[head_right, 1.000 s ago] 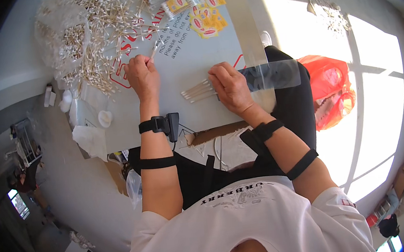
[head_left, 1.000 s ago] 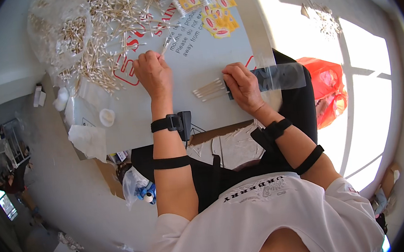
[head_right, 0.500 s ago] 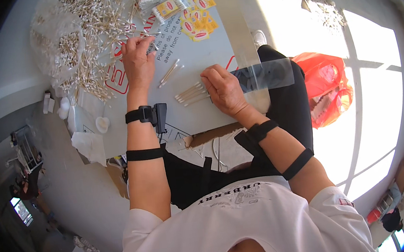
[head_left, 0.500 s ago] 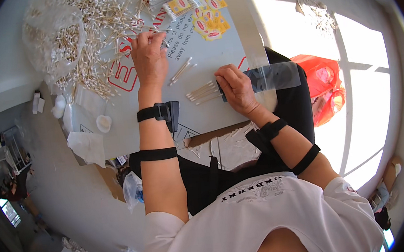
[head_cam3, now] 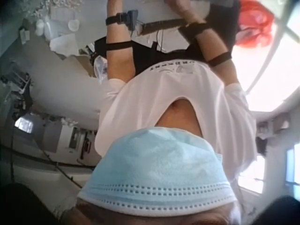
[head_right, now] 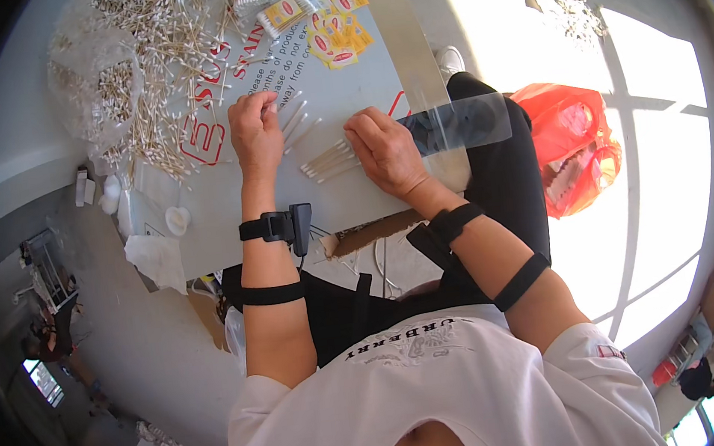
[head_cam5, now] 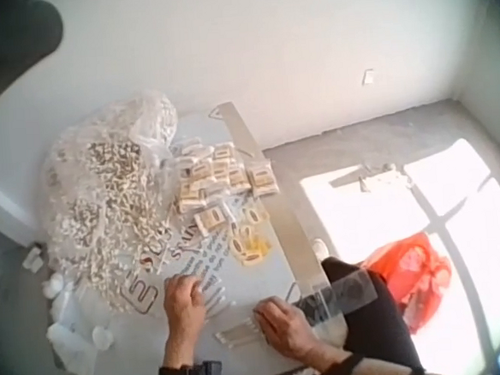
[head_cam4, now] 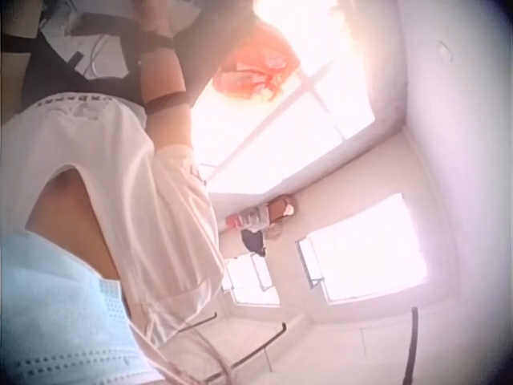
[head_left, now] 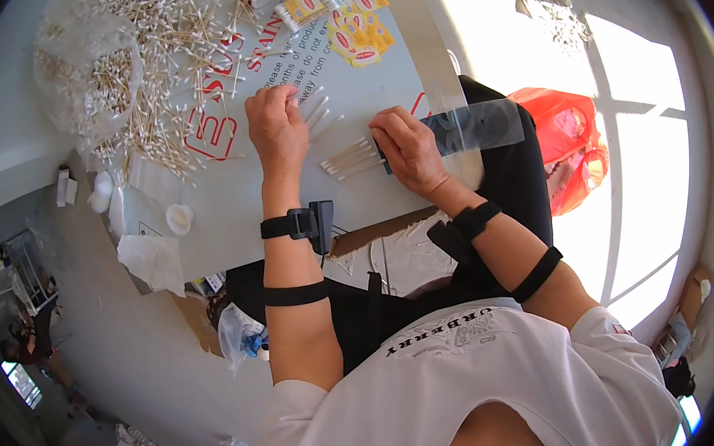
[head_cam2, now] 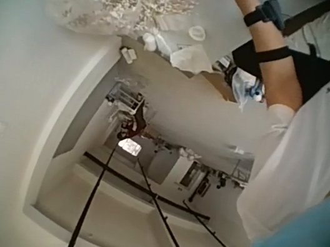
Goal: Pack several cotton swabs into small plastic bags for retail or distribution.
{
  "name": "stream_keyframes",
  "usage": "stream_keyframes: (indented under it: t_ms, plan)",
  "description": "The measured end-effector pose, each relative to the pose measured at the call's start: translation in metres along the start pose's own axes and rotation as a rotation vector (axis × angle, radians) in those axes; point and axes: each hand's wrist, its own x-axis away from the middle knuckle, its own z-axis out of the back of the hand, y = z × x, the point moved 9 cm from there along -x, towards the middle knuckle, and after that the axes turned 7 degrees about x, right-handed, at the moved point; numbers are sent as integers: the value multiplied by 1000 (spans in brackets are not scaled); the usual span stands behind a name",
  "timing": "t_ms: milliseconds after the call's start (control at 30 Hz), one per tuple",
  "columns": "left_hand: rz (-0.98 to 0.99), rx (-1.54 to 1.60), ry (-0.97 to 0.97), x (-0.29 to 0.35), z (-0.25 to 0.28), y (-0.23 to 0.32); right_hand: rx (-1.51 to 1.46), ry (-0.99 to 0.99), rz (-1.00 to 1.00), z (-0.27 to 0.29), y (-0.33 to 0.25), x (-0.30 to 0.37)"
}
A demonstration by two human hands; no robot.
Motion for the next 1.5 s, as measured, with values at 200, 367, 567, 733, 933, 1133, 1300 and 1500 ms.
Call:
stream_keyframes:
  t_ms: [200,367,567,733,933,1133,1300,1500]
  plan:
    - [250,-143,302,31,67,-48,-6,0,-32,-3,3,3]
    - [367,-261,272,59,110,-84,4,-3,-34,-1,5,2]
    - [251,-338,186,59,97,-69,4,-11,-41,-2,5,2]
    - [121,-266,172,27,47,-36,-15,-22,-49,-3,5,3]
    - [100,-86,15,2,8,-8,-15,-9,-45,-2,6,3]
    - [229,340,218,21,32,-44,1,-1,-29,1,4,2]
    - [61,-67,72,12,17,-22,-17,10,-39,1,6,2]
    - [60,-82,27,20,2,-4,-27,12,-40,0,7,5]
